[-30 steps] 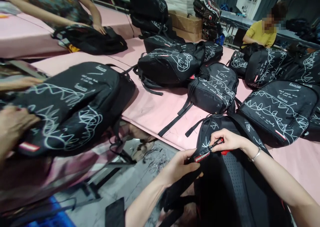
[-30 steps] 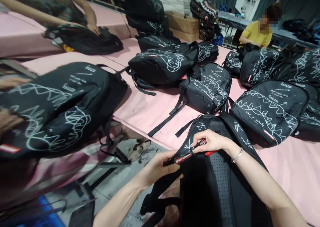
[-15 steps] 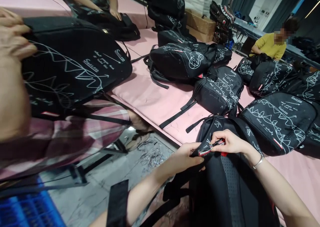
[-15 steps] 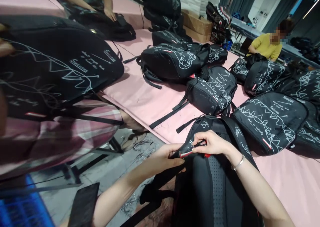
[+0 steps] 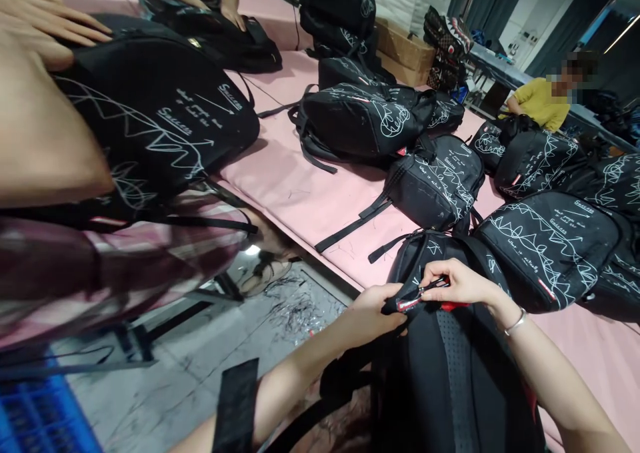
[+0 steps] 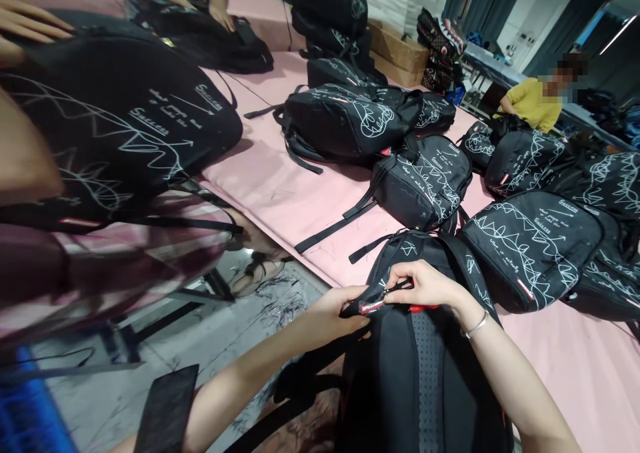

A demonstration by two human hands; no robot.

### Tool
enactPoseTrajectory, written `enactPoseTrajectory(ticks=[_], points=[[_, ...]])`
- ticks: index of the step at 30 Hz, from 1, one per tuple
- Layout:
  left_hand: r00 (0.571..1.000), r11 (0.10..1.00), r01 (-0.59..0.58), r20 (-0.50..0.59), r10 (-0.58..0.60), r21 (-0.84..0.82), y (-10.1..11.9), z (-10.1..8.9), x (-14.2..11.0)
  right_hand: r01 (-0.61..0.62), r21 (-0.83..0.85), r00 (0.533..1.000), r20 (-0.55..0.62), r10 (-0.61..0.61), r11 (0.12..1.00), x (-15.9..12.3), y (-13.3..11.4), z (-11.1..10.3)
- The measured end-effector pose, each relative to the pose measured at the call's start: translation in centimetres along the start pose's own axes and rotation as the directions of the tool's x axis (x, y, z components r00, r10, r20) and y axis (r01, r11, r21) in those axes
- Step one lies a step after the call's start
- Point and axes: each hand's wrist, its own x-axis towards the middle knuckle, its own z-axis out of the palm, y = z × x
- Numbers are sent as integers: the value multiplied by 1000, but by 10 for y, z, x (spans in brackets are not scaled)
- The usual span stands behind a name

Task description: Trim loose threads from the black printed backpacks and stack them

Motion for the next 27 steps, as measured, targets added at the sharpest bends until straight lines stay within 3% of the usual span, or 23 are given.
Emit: enactPoseTrajectory(ticks=[8, 10, 12, 14, 17, 19, 21, 24, 27], points=[[1000, 998, -17, -25, 18, 62, 2, 4, 3, -7, 117, 1000, 4, 7, 993, 1, 1, 6], [999, 999, -21, -38, 22, 34, 0, 5, 3, -10, 208, 999, -44, 20, 978, 0, 4, 10], [991, 998, -63, -117, 62, -2, -3, 5, 2, 0, 359, 982, -175, 67, 933, -2, 11, 15], [971, 991, -125, -213, 112, -50, -4, 6, 0, 56, 510, 923, -355, 151, 858, -5, 19, 24], [947, 985, -155, -294, 126, -76, -6, 5, -4, 152, 626, 777, -554, 299, 765, -8, 30, 45], [940, 992, -120, -328, 97, -48, -8, 4, -5, 180, 670, 672, -618, 408, 720, -10, 34, 64], [937, 998, -68, -345, 60, -12, -10, 4, -3, 175, 726, 612, -609, 504, 665, -11, 34, 81], [921, 986, 2, -385, 62, 165, -11, 9, 0, 116, 814, 672, -486, 559, 569, -8, 27, 97], [859, 927, 58, -492, 142, 370, -12, 11, -3, 144, 855, 711, -440, 549, 498, -2, 19, 96]])
